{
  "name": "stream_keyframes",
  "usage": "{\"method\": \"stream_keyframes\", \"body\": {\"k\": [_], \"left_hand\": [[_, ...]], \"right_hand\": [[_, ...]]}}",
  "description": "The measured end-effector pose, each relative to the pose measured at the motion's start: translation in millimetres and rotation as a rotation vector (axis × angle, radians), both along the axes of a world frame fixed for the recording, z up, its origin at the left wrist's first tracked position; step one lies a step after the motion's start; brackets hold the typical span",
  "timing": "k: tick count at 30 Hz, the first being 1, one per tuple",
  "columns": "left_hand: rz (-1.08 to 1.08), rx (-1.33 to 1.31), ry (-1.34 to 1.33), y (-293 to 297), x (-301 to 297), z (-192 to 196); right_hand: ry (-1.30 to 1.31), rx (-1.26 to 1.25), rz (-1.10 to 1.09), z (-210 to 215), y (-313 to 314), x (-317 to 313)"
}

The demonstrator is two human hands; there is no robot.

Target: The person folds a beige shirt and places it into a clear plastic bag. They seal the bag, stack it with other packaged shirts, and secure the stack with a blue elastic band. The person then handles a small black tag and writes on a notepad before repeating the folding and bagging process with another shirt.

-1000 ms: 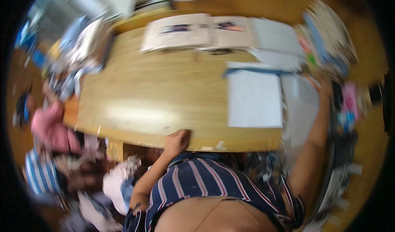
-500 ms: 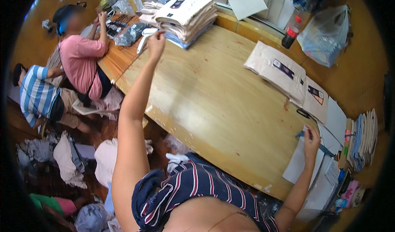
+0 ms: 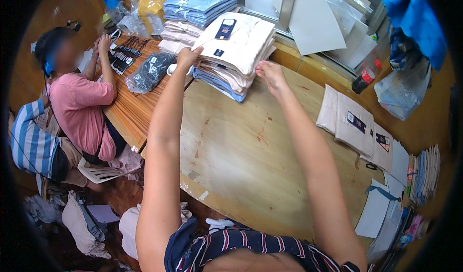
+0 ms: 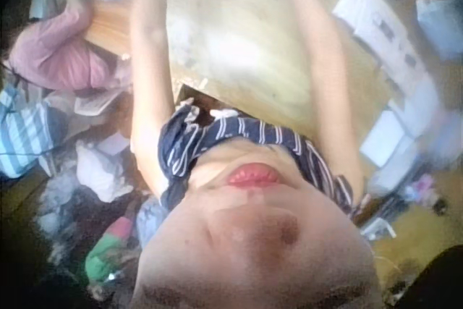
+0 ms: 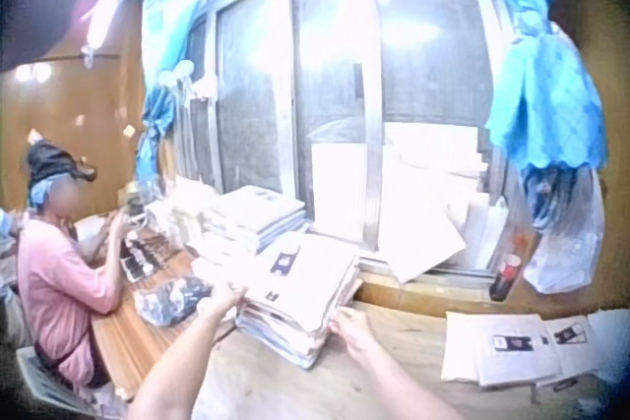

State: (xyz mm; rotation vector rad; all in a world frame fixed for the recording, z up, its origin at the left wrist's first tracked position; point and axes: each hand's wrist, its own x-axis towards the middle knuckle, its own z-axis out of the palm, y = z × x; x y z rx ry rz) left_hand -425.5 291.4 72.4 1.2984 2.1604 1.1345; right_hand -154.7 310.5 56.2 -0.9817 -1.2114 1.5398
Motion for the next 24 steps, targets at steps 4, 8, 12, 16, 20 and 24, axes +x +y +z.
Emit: {"method": "stream_keyframes", "body": {"k": [4,8,12,16,20,24], "left_hand": [[0.011,0.112,0.053,-0.5,-20.5,-1.4],[-0.130,0.033,0.090,10.7,-37.3,-0.6],[-0.248,-0.132,-0.211,18.2,-45.5,6.7],[-0.160,0.050,-0.357,15.5,-45.7,6.7],[-0.253,0.364,0.015,-0.3,1.2,16.8],[-0.285,0.503,0.312,-98.0,64.4,4.0]], "right_hand": [[-0.284,-0.133,0.000,5.2,10.8,-27.1],[-0.179,-0.221,0.105,21.8,5.8,-38.0],[0.067,-0.285,0.114,21.0,12.1,-50.8],[0.320,-0.435,0.153,32.4,7.6,-53.7],[0.340,-0.287,0.178,20.6,20.0,-16.7],[0.227,-0.155,0.208,14.9,-62.7,52.9]]}}
